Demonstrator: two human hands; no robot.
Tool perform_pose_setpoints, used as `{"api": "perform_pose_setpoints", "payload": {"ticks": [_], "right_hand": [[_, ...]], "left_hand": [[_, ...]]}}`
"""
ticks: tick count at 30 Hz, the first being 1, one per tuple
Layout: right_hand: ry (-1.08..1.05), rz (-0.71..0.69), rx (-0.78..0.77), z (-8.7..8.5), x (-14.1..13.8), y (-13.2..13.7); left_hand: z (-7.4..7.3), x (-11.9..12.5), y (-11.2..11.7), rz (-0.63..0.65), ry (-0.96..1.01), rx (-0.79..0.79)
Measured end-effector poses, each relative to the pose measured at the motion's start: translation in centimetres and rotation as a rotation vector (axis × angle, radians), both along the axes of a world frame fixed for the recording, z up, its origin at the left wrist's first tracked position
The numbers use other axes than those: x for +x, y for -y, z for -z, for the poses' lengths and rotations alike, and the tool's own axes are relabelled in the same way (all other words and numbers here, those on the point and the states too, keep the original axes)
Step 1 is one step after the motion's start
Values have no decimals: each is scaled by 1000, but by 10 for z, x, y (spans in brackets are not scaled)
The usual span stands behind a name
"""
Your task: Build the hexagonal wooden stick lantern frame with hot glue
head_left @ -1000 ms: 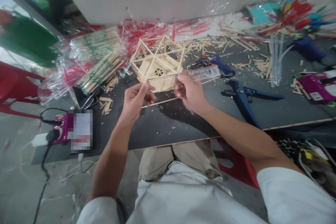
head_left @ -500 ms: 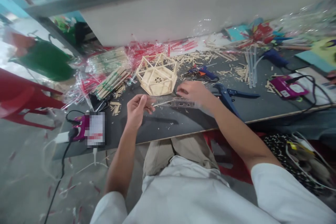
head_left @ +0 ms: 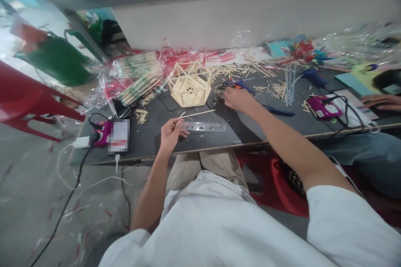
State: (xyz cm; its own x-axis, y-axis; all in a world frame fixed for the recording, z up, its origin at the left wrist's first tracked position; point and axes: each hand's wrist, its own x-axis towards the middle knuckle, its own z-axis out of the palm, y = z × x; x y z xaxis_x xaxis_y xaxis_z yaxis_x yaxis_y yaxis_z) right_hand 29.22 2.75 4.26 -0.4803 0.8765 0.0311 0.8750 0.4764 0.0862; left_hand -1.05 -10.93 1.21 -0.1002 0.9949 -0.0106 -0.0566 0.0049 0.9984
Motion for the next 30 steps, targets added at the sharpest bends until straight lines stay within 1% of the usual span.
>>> {"api": "perform_pose_setpoints", "payload": {"ticks": [1,2,3,5,6,7,8,9,10,12,14,17,19,21,23,24,26,28,30], "right_hand": [[-63,3,30,-6,-1,3],[-177,10,67,-12,-3,8],[-346,24,105,-16,-7,14],[-810,61,125,-21,-19,30],[-1045,87,82,-21,-27,38],[-1246,92,-16,-20,-35,47],[-1393,73,-128,-17,-45,55],[-1489,43,-221,-13,-53,62],[-1532,19,-289,-9,-61,68],[-1502,-4,-334,0,-72,77],[-1390,-9,-311,8,-77,83],[-1259,-7,-279,20,-78,88],[-1289,34,-322,27,-80,90],[-1403,117,-359,31,-84,91],[-1508,185,-341,33,-88,92],[-1525,194,-318,33,-91,93],[-1464,159,-280,32,-95,96],[-1345,99,-255,29,-98,99],[-1255,69,-244,27,-99,103]], "left_hand": [[1,-1,-1,-4,16,-4],[2,-1,-1,-7,27,-5],[3,0,-2,-10,32,-3],[6,1,-4,-8,28,7],[6,2,-5,3,24,9],[7,4,-6,20,22,6],[6,4,-8,38,21,-1],[5,5,-11,60,25,-11],[4,5,-14,82,34,-23],[1,5,-21,121,57,-40],[-1,4,-27,141,77,-41],[1,5,-34,119,79,-19],[5,5,-35,94,73,-6],[9,5,-35,63,80,5],[11,4,-34,30,101,12],[11,4,-33,20,110,14],[11,4,-32,27,115,15],[10,3,-32,54,110,23],[10,3,-32,57,106,44]]}}
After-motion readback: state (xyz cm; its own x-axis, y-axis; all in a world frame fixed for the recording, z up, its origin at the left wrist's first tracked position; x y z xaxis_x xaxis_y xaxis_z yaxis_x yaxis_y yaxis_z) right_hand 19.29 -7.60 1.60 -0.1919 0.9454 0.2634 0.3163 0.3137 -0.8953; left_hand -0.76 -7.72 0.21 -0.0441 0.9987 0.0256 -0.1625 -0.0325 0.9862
